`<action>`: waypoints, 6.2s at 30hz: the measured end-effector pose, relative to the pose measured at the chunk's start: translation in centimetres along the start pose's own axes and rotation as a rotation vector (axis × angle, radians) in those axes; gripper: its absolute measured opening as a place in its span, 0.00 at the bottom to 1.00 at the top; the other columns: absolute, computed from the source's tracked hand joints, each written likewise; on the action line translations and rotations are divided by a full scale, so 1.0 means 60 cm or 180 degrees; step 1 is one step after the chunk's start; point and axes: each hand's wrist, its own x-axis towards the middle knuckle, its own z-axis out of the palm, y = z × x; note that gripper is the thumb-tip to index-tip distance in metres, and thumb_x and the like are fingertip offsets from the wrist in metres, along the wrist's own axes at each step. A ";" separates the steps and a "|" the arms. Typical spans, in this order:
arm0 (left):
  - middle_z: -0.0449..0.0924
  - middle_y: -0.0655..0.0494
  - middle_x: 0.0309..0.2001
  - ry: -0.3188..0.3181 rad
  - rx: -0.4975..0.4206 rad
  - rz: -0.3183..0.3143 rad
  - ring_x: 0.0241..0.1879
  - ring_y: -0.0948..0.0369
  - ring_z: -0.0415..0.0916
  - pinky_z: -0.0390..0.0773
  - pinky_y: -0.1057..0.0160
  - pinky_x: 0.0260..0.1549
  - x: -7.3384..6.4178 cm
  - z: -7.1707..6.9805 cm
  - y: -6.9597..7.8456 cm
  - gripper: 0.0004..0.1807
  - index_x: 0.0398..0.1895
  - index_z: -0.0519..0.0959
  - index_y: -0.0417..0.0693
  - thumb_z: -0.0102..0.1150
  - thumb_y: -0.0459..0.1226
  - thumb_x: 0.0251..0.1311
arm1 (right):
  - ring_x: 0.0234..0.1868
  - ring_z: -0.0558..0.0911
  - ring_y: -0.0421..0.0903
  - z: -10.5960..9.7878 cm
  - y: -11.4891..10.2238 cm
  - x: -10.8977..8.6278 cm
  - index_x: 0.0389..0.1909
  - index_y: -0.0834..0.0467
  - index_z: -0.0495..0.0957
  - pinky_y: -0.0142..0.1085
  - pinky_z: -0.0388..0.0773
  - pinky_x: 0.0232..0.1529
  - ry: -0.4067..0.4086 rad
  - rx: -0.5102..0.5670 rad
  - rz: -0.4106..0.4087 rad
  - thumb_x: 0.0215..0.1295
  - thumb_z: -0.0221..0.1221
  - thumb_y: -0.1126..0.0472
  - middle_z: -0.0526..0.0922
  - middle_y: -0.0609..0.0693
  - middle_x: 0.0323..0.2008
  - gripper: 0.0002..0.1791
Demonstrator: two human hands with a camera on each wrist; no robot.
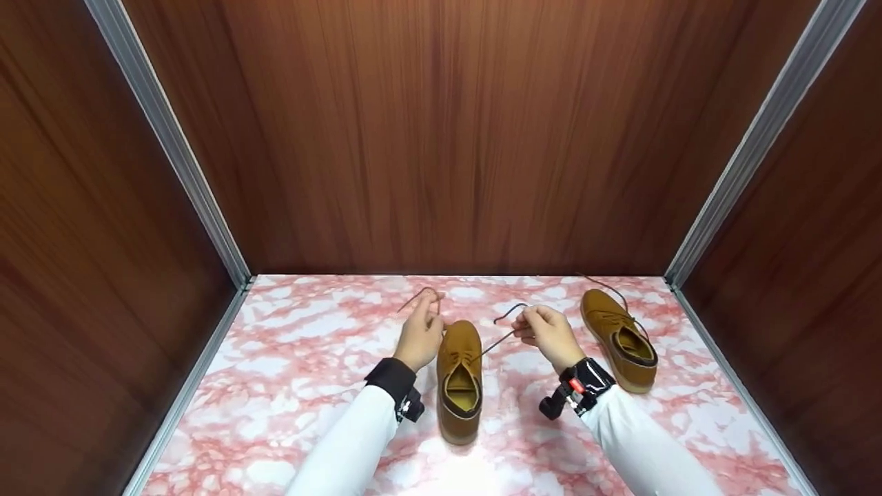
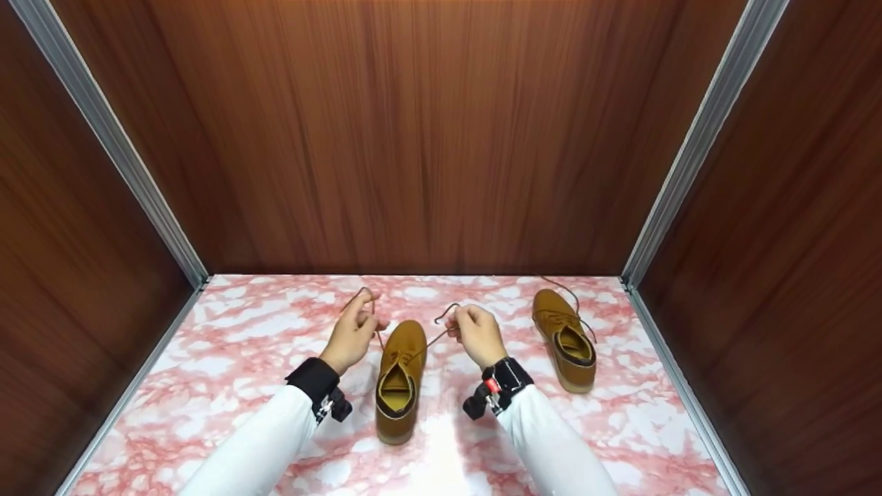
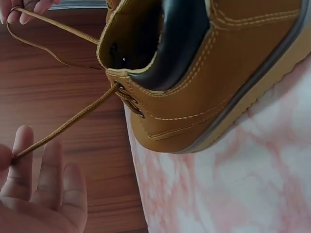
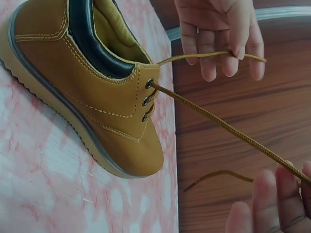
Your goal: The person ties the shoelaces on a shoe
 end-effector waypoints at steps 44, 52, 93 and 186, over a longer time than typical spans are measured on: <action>0.89 0.44 0.32 -0.0697 0.0663 -0.0307 0.28 0.66 0.77 0.76 0.67 0.36 -0.018 -0.007 -0.037 0.15 0.35 0.86 0.37 0.54 0.38 0.73 | 0.33 0.88 0.47 -0.042 0.015 0.029 0.46 0.62 0.89 0.26 0.77 0.33 0.0164 -0.1331 -0.0504 0.77 0.58 0.60 0.90 0.55 0.33 0.13; 0.89 0.50 0.32 -0.0686 0.0671 0.0005 0.31 0.66 0.80 0.79 0.66 0.39 -0.015 0.014 -0.029 0.11 0.42 0.87 0.42 0.55 0.36 0.76 | 0.31 0.83 0.37 -0.032 0.004 0.034 0.49 0.60 0.89 0.27 0.77 0.34 0.0231 -0.1417 -0.0548 0.76 0.60 0.60 0.91 0.59 0.39 0.12; 0.86 0.58 0.29 -0.0643 0.0916 0.0315 0.29 0.70 0.73 0.75 0.70 0.34 -0.036 0.056 -0.034 0.09 0.33 0.86 0.47 0.74 0.43 0.59 | 0.32 0.85 0.41 0.090 -0.093 0.067 0.45 0.62 0.89 0.27 0.81 0.37 -0.0526 -0.1041 -0.1108 0.70 0.66 0.64 0.90 0.63 0.39 0.08; 0.89 0.48 0.33 -0.0517 -0.0928 -0.0500 0.37 0.60 0.85 0.86 0.56 0.45 0.008 0.004 -0.039 0.10 0.30 0.85 0.37 0.65 0.35 0.68 | 0.27 0.79 0.35 -0.023 0.030 0.036 0.33 0.61 0.87 0.28 0.76 0.32 -0.1207 -0.1853 -0.0874 0.69 0.65 0.64 0.88 0.60 0.30 0.06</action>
